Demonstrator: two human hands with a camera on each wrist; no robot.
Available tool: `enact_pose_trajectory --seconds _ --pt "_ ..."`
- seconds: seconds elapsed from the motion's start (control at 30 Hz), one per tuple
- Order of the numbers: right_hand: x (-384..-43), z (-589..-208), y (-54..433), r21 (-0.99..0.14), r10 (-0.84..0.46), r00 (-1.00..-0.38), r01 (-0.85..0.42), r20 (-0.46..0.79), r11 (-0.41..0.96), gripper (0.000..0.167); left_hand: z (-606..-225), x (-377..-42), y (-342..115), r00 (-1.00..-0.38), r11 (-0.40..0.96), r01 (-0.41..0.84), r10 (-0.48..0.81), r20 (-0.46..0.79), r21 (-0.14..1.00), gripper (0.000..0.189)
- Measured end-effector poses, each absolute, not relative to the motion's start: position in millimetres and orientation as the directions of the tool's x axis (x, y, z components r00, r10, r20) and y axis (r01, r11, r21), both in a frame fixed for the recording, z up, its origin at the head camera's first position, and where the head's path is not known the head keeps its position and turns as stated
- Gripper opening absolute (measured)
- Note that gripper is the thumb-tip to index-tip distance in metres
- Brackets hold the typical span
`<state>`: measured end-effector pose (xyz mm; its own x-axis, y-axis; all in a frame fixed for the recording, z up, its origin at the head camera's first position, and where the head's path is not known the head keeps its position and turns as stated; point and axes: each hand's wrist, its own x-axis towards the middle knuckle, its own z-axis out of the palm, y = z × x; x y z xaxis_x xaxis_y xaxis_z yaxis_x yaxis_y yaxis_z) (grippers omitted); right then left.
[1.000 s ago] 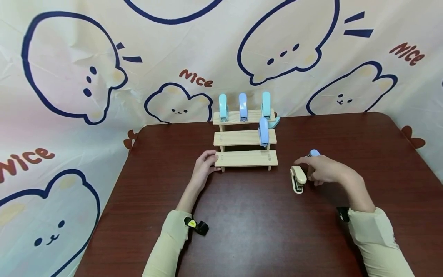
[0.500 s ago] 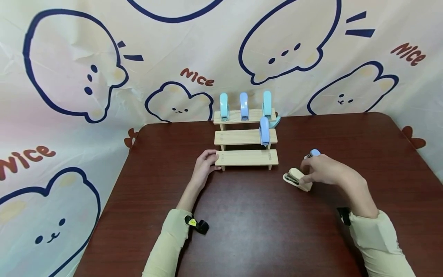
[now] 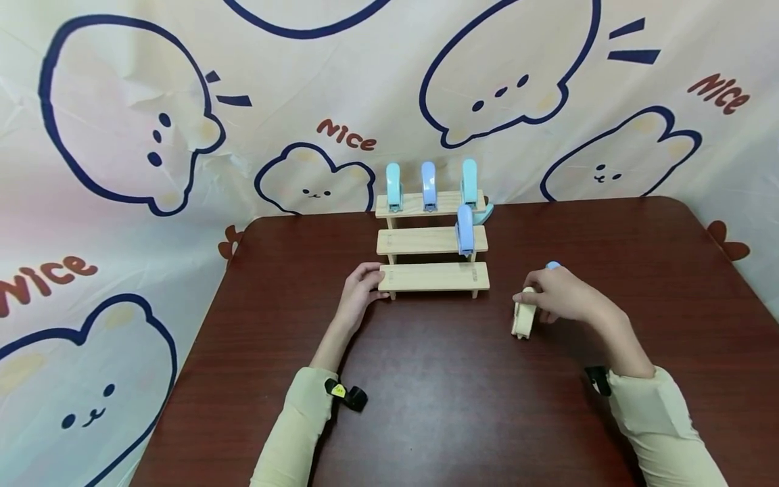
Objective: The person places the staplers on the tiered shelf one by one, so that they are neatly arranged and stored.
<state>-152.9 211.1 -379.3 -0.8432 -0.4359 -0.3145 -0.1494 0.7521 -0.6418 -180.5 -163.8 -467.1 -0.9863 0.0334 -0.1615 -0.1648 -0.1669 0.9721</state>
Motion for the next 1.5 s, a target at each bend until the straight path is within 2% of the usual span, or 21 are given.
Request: enact_pose_trajectory --seconds 0.23,0.57,0.8,1.0,1.23,1.5 --pt "-156.9 -387.6 209.6 -0.637 -0.401 -0.892 -0.189 -0.207 0.748 0.029 -467.5 -181.5 -163.6 -0.986 -0.162 -0.165 0.039 -0.161 0.973 0.031" --pt "-162.5 -396.6 216.6 -0.708 -0.453 -0.86 -0.167 -0.236 0.686 0.038 -469.2 -181.1 -165.2 -0.987 -0.155 -0.159 0.038 -0.155 0.975 0.031" --pt "-165.4 -399.8 214.4 -0.658 -0.386 -0.903 -0.176 -0.188 0.733 0.043 -470.2 -181.2 -165.5 -0.987 -0.156 -0.16 0.039 -0.155 0.975 0.032" --pt "-165.6 -400.5 215.1 -0.65 -0.409 -0.888 -0.187 -0.208 0.737 0.05 -470.1 -181.6 -165.3 -0.988 -0.16 -0.157 0.036 -0.153 0.975 0.03" --pt "-165.5 -399.3 213.5 -0.67 -0.369 -0.908 -0.149 -0.199 0.728 0.034 -469.5 -182.5 -164.6 -0.986 -0.164 -0.164 0.035 -0.161 0.973 0.032" --pt "-164.6 -400.0 213.2 -0.668 -0.313 -0.937 -0.131 -0.159 0.732 0.025 -471.5 -181.9 -164.7 -0.992 -0.165 -0.127 0.04 -0.122 0.978 0.03"
